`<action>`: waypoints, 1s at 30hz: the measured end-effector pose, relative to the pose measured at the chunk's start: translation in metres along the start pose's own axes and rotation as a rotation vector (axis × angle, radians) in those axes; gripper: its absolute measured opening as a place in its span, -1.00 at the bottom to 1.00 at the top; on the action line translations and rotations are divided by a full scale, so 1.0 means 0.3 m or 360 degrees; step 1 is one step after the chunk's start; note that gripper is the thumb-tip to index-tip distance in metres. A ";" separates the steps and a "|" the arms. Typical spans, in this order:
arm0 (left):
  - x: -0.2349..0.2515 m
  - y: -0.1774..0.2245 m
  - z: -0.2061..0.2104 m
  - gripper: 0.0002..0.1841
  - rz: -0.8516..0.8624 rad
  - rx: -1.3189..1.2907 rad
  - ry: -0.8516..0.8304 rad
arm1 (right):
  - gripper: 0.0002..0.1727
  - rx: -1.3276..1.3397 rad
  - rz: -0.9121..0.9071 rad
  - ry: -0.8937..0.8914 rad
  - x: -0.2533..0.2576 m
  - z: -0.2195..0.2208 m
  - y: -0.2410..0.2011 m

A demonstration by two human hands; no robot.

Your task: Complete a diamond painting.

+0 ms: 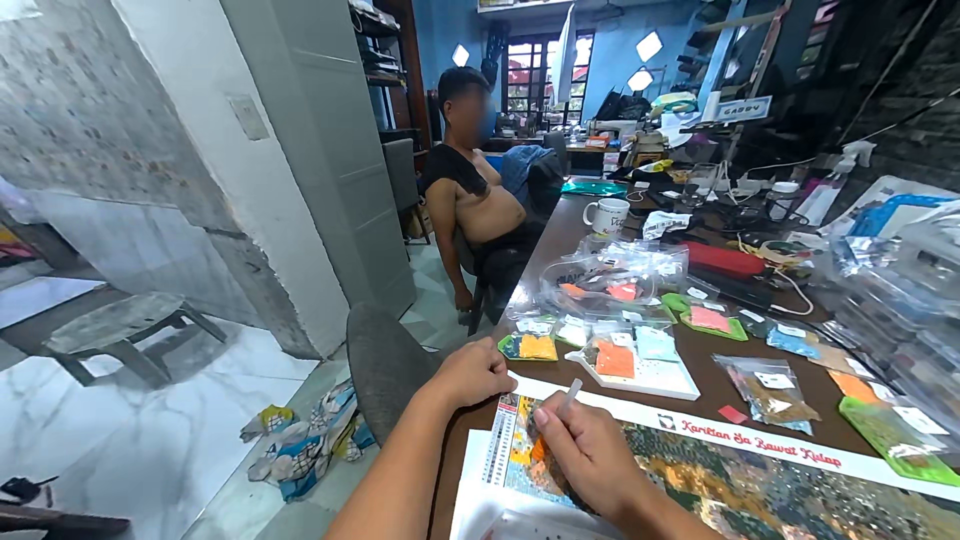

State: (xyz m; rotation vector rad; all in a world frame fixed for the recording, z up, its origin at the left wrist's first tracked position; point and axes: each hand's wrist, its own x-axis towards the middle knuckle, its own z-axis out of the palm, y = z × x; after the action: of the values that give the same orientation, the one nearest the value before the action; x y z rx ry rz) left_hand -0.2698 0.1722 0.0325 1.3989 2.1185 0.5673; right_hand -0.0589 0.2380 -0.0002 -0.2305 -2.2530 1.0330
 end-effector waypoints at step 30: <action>-0.001 -0.001 0.002 -0.68 -0.0014 0.0027 0.0009 | -0.50 -0.0099 0.0105 -0.0174 0.017 -0.028 -0.056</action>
State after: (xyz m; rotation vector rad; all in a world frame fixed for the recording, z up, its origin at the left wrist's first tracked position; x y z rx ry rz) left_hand -0.2696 0.1718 0.0321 1.3980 2.1379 0.5515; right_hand -0.0561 0.2339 0.0185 -0.2825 -2.3927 1.0334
